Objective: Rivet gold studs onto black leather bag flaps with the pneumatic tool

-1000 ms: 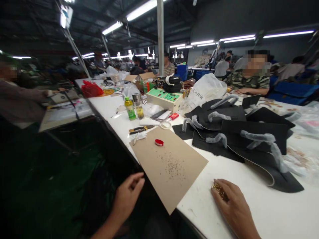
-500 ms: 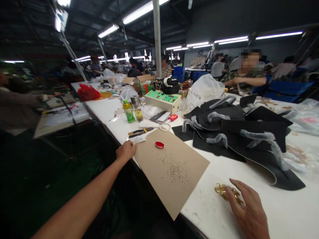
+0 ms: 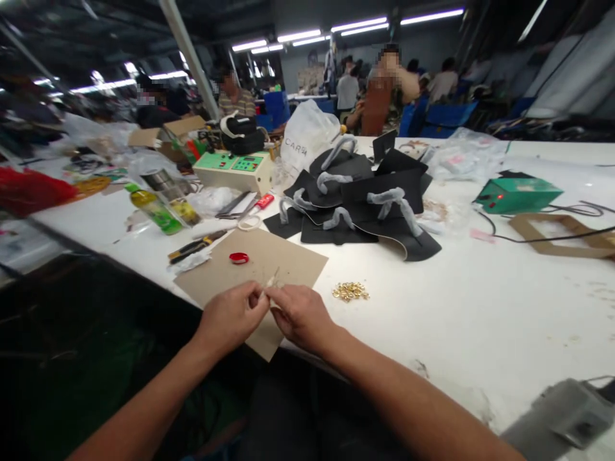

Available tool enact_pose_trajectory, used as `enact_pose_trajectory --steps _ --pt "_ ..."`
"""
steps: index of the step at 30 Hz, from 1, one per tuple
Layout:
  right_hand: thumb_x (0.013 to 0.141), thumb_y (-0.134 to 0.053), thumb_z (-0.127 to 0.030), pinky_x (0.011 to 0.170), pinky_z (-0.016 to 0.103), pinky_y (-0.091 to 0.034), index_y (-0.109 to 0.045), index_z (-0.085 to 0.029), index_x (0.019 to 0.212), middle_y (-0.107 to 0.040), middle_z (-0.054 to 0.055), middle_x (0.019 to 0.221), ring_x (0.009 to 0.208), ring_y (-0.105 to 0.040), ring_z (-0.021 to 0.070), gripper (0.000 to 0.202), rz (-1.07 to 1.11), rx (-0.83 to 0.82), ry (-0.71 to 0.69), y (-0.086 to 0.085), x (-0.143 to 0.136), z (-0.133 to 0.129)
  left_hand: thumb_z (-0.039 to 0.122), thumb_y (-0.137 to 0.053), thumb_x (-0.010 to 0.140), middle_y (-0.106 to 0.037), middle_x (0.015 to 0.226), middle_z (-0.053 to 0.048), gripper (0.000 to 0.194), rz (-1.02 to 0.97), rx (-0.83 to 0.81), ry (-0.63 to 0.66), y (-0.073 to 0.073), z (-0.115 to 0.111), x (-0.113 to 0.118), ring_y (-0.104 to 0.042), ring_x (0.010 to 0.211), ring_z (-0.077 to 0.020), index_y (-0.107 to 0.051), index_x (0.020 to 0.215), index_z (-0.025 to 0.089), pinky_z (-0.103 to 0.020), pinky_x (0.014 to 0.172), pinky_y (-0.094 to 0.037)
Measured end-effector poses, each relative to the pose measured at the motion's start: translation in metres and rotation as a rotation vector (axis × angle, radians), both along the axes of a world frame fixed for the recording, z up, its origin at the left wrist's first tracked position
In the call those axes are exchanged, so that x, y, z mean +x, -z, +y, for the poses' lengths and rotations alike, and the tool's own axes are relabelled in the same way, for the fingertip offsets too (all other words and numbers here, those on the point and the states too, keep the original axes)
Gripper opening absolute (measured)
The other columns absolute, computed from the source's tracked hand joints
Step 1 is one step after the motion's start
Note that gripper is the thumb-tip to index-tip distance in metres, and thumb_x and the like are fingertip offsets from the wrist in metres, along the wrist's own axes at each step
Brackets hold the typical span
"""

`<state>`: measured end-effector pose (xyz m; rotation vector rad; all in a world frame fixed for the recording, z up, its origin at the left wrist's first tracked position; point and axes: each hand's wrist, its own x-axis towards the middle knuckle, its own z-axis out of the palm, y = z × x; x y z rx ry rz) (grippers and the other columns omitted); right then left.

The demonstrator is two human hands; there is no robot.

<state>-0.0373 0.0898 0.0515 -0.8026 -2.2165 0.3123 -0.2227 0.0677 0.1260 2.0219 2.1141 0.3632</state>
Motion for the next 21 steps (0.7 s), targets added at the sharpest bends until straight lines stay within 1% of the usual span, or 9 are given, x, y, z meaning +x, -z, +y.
enact_pose_trajectory --steps 2,6,8,10,12,15,16,18,21 --pt "0.095 -0.057 -0.018 0.080 0.037 -0.053 -0.065 -0.022 0.137 -0.072 0.008 0.097 0.088 -0.066 0.0247 0.043 0.026 0.010 0.041 0.001 -0.001 0.003 0.034 -0.062 0.090 -0.068 0.071 0.000 0.017 -0.002 0.015 0.003 0.003 -0.004 0.027 -0.064 0.071 -0.0200 -0.062 0.077 0.023 -0.029 0.063 -0.032" --pt "0.096 -0.058 -0.019 0.087 0.038 -0.053 -0.071 -0.022 0.124 -0.075 0.009 0.102 0.094 -0.068 0.0254 0.031 0.119 0.010 0.082 -0.001 0.022 0.013 0.039 -0.060 0.095 -0.067 0.075 0.001 0.019 -0.151 0.134 0.006 0.013 -0.003 0.053 -0.062 0.070 -0.0170 -0.065 0.086 0.023 -0.028 0.068 -0.039" --pt "0.096 -0.061 -0.022 0.089 0.037 -0.052 -0.073 -0.024 0.119 -0.075 0.007 0.104 0.094 -0.069 0.0240 0.026 0.219 -0.038 0.118 -0.003 0.037 0.024 0.043 -0.063 0.095 -0.069 0.083 0.002 0.023 -0.296 0.195 0.043 0.021 -0.001 0.064 -0.062 0.068 -0.0148 -0.067 0.104 0.023 -0.027 0.069 -0.044" --pt "0.097 -0.064 -0.031 0.085 0.034 -0.054 -0.074 -0.024 0.115 -0.075 0.005 0.099 0.087 -0.069 0.0211 0.021 0.427 -0.148 0.226 -0.005 0.053 0.040 0.047 -0.068 0.093 -0.072 0.094 0.000 0.038 -0.388 0.223 0.066 0.034 0.002 0.078 -0.062 0.068 -0.0134 -0.064 0.122 0.022 -0.028 0.072 -0.048" --pt "0.097 -0.065 -0.043 0.076 0.031 -0.055 -0.073 -0.021 0.113 -0.073 0.003 0.093 0.078 -0.066 0.0179 0.028 0.707 -0.296 0.376 -0.003 0.068 0.058 0.047 -0.073 0.092 -0.073 0.108 -0.003 0.048 -0.340 0.207 0.097 0.050 0.008 0.095 -0.066 0.077 -0.0153 -0.062 0.132 0.022 -0.029 0.076 -0.051" --pt "0.093 -0.067 -0.052 0.064 0.027 -0.053 -0.071 -0.017 0.110 -0.069 0.001 0.084 0.069 -0.062 0.0148 0.039 1.016 -0.469 0.539 0.005 0.089 0.083 0.049 -0.073 0.093 -0.071 0.119 -0.007 0.047 -0.126 0.123 0.180 0.074 0.020 0.118 -0.067 0.104 -0.0235 -0.067 0.131 0.023 -0.033 0.084 -0.053" --pt "0.091 -0.069 -0.053 0.061 0.026 -0.052 -0.071 -0.016 0.108 -0.067 0.000 0.082 0.067 -0.061 0.0140 0.040 1.065 -0.502 0.573 0.009 0.094 0.090 0.050 -0.072 0.093 -0.070 0.120 -0.008 0.044 -0.068 0.093 0.212 0.080 0.024 0.124 -0.066 0.110 -0.0255 -0.069 0.128 0.023 -0.034 0.085 -0.053" --pt "0.089 -0.071 -0.052 0.059 0.024 -0.050 -0.072 -0.016 0.104 -0.065 -0.001 0.078 0.066 -0.060 0.0131 0.040 1.115 -0.527 0.607 0.015 0.101 0.099 0.052 -0.070 0.095 -0.070 0.115 -0.008 0.038 0.005 0.060 0.252 0.090 0.033 0.132 -0.064 0.111 -0.0263 -0.074 0.121 0.025 -0.033 0.083 -0.052" --pt "0.088 -0.073 -0.051 0.059 0.024 -0.050 -0.072 -0.016 0.103 -0.064 -0.001 0.077 0.065 -0.060 0.0128 0.038 1.128 -0.533 0.575 0.018 0.102 0.102 0.047 -0.066 0.099 -0.070 0.110 -0.006 0.026 0.020 0.063 0.307 0.096 0.042 0.138 -0.064 0.107 -0.0240 -0.077 0.113 0.027 -0.032 0.080 -0.051"
